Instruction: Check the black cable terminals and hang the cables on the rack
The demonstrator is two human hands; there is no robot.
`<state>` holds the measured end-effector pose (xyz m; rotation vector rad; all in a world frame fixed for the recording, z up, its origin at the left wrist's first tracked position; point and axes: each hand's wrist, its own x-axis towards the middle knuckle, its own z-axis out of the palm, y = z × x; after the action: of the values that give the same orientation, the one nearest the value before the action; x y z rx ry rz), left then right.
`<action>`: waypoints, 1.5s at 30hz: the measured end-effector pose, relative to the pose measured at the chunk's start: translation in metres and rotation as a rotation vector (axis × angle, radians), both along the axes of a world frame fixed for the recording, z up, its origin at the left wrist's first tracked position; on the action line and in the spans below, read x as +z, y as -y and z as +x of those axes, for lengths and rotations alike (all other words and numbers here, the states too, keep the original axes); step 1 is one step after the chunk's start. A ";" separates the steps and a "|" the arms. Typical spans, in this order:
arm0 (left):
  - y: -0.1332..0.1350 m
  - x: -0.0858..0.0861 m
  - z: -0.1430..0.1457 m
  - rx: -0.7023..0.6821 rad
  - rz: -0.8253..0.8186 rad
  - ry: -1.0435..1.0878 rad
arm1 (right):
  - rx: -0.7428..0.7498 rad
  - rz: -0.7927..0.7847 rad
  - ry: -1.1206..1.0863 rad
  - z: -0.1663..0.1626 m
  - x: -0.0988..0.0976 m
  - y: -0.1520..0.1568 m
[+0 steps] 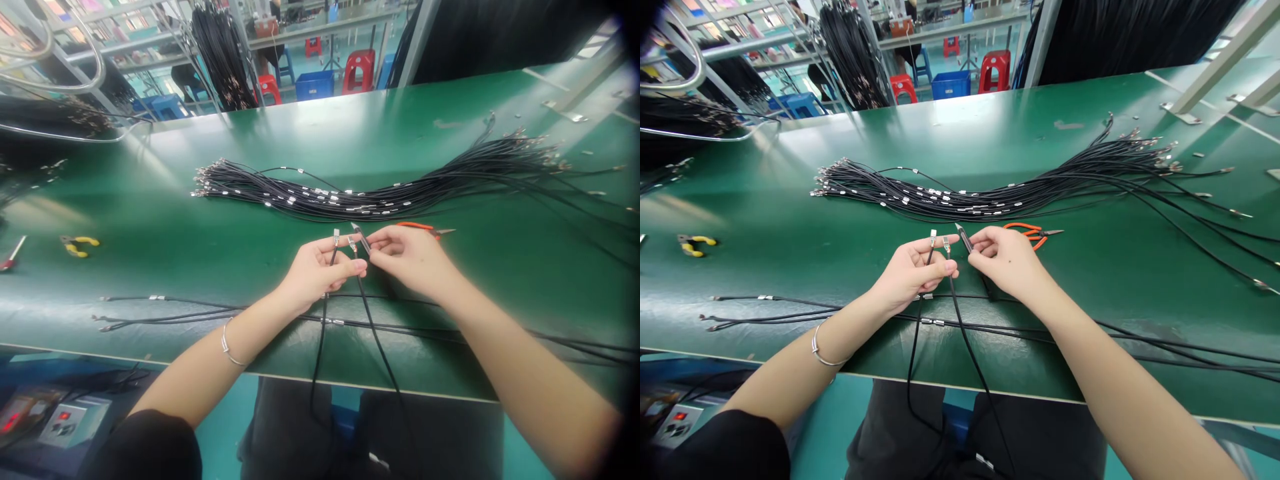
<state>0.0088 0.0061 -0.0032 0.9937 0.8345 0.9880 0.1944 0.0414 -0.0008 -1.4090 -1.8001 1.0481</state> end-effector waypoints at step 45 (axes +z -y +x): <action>0.003 0.010 0.000 0.029 0.026 -0.031 | 0.054 0.692 -0.185 -0.007 0.013 0.024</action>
<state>0.0093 0.0033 0.0070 1.0239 0.8659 1.0119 0.1872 0.0173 0.0119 -0.8173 -1.8171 0.4726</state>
